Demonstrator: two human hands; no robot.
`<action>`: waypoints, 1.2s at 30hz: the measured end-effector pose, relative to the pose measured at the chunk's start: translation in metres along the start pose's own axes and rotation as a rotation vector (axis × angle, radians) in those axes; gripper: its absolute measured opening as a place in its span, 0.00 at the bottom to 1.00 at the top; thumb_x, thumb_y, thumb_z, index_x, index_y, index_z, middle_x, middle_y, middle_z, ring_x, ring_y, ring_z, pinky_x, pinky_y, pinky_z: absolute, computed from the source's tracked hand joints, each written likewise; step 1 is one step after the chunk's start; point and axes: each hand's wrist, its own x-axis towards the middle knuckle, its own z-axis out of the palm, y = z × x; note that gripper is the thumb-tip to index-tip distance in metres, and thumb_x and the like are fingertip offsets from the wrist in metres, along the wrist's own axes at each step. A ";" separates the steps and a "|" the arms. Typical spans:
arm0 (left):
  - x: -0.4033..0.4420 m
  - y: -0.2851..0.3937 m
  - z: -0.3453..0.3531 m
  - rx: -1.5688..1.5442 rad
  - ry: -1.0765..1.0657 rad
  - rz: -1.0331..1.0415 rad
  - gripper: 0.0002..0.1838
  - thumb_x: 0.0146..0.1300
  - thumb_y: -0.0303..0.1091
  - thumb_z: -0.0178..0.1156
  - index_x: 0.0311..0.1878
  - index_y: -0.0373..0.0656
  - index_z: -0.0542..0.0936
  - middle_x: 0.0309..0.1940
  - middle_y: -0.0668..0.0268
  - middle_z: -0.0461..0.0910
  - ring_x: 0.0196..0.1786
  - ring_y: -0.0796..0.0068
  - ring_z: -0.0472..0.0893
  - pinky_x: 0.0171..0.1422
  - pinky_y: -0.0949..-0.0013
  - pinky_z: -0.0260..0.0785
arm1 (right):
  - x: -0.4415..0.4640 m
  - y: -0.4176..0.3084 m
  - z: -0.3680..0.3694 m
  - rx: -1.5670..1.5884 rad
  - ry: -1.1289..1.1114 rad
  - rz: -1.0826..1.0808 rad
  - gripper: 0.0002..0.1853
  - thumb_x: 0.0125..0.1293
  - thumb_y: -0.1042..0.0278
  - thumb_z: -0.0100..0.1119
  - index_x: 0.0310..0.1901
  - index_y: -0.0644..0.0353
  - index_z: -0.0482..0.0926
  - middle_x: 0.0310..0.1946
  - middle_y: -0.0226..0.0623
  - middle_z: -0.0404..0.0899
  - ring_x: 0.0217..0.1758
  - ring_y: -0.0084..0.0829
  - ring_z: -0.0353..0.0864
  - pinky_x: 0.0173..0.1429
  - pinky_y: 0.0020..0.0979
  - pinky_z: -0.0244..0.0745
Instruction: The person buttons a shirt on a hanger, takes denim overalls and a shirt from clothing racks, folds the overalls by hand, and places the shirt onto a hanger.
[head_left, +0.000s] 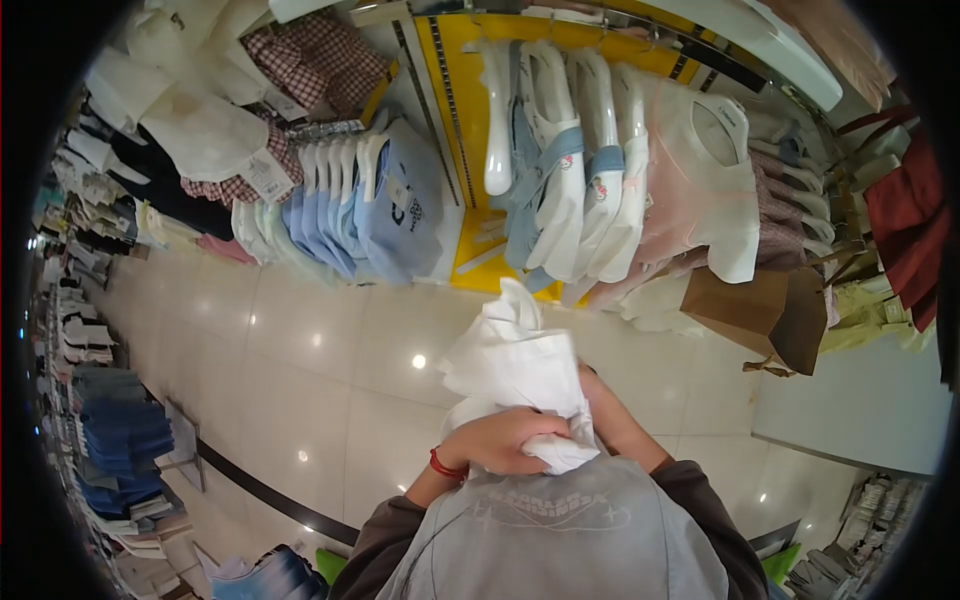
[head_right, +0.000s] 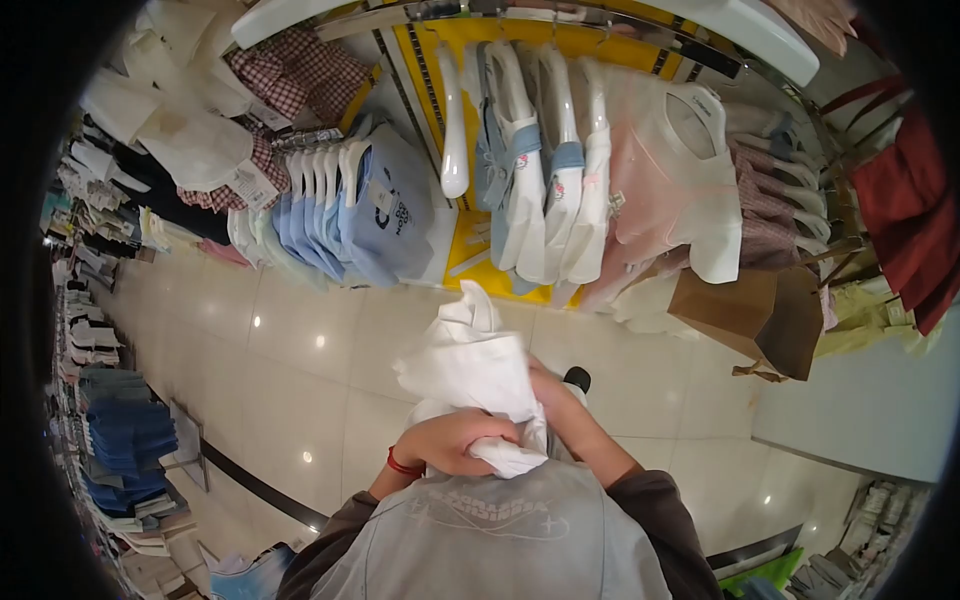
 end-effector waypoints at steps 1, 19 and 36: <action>-0.007 -0.001 -0.001 -0.008 -0.005 -0.024 0.19 0.47 0.31 0.60 0.45 0.38 0.74 0.42 0.59 0.77 0.46 0.63 0.75 0.52 0.69 0.64 | 0.000 -0.008 0.007 0.006 0.058 0.014 0.36 0.58 0.72 0.54 0.68 0.57 0.49 0.63 0.38 0.59 0.60 0.30 0.67 0.58 0.29 0.68; 0.013 -0.025 -0.012 -0.528 1.010 0.027 0.18 0.66 0.36 0.49 0.54 0.33 0.69 0.47 0.66 0.75 0.47 0.80 0.73 0.52 0.75 0.65 | -0.016 -0.029 -0.024 -0.220 -0.128 -0.242 0.30 0.62 0.59 0.52 0.62 0.63 0.58 0.59 0.35 0.63 0.60 0.24 0.63 0.61 0.27 0.60; 0.092 0.002 0.001 0.189 0.879 0.181 0.30 0.54 0.25 0.47 0.63 0.35 0.55 0.56 0.56 0.59 0.61 0.64 0.60 0.67 0.67 0.48 | -0.018 -0.097 -0.001 -0.653 0.072 -0.411 0.17 0.66 0.65 0.48 0.52 0.66 0.64 0.41 0.34 0.70 0.44 0.23 0.69 0.51 0.25 0.64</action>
